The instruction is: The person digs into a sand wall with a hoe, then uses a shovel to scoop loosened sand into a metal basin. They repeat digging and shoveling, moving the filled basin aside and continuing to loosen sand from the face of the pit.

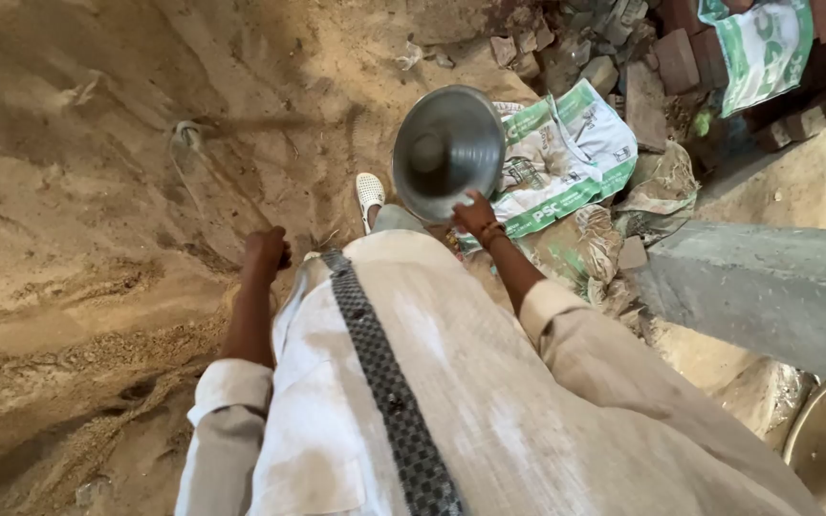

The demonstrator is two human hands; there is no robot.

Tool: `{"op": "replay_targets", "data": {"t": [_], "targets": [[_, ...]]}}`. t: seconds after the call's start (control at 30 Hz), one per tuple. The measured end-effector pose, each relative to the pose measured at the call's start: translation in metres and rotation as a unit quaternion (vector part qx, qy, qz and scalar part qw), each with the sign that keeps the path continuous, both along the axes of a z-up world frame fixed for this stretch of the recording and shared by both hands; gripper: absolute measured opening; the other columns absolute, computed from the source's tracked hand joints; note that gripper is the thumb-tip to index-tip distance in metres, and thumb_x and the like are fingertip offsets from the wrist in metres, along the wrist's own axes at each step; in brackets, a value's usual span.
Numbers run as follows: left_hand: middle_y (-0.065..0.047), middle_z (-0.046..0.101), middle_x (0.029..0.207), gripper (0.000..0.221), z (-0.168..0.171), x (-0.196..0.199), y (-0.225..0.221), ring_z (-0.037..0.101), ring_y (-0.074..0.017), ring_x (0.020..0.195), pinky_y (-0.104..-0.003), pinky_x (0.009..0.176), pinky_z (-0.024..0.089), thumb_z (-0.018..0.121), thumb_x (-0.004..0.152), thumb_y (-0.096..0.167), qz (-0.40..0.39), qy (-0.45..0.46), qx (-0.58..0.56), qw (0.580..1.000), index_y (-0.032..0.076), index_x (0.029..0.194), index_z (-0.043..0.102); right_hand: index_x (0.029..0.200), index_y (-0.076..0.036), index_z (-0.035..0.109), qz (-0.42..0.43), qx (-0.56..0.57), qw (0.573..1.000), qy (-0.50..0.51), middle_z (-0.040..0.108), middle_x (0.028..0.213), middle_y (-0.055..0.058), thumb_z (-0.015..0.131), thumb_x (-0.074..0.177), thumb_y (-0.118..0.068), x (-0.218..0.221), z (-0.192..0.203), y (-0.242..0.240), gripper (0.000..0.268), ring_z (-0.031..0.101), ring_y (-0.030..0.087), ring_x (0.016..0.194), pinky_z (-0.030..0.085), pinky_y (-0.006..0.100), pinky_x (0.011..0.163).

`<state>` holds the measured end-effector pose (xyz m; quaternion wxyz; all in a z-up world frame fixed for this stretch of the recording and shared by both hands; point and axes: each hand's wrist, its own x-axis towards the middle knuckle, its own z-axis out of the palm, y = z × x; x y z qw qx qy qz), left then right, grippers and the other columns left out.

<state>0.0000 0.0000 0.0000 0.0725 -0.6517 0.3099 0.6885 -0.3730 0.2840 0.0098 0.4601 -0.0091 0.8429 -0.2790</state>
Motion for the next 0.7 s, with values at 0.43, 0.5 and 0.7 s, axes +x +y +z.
{"op": "replay_targets", "data": {"t": [0.43, 0.5, 0.7], "targets": [[-0.011, 0.057, 0.062, 0.026, -0.025, 0.001, 0.002, 0.053, -0.0223, 0.047, -0.038, 0.042, 0.043, 0.062, 0.093, 0.013, 0.067, 0.071, 0.006, 0.995, -0.001, 0.073, 0.054, 0.149, 0.0, 0.047, 0.098, 0.141, 0.984, 0.042, 0.074, 0.096, 0.01, 0.07, 0.09, -0.032, 0.052, 0.072, 0.084, 0.071, 0.062, 0.017, 0.064, 0.05, 0.032, 0.056], [-0.012, 0.054, 0.061, 0.027, -0.032, 0.001, 0.004, 0.051, -0.0234, 0.045, -0.038, 0.041, 0.039, 0.063, 0.093, 0.012, 0.092, 0.091, 0.018, 0.991, 0.0, 0.072, 0.051, 0.149, -0.004, 0.05, 0.112, 0.176, 0.977, 0.044, 0.074, 0.094, 0.017, 0.069, 0.091, -0.034, 0.047, 0.08, 0.077, 0.068, 0.061, 0.018, 0.064, 0.049, 0.033, 0.057], [-0.011, 0.053, 0.06, 0.028, -0.035, 0.002, 0.004, 0.05, -0.0222, 0.044, -0.038, 0.04, 0.038, 0.062, 0.093, 0.012, 0.089, 0.086, 0.019, 0.992, 0.0, 0.071, 0.049, 0.14, -0.004, 0.063, 0.211, 0.081, 0.963, 0.145, 0.076, 0.107, 0.018, 0.073, 0.094, -0.034, -0.021, -0.003, 0.108, 0.055, 0.066, 0.019, 0.083, 0.053, 0.033, 0.074]]}}
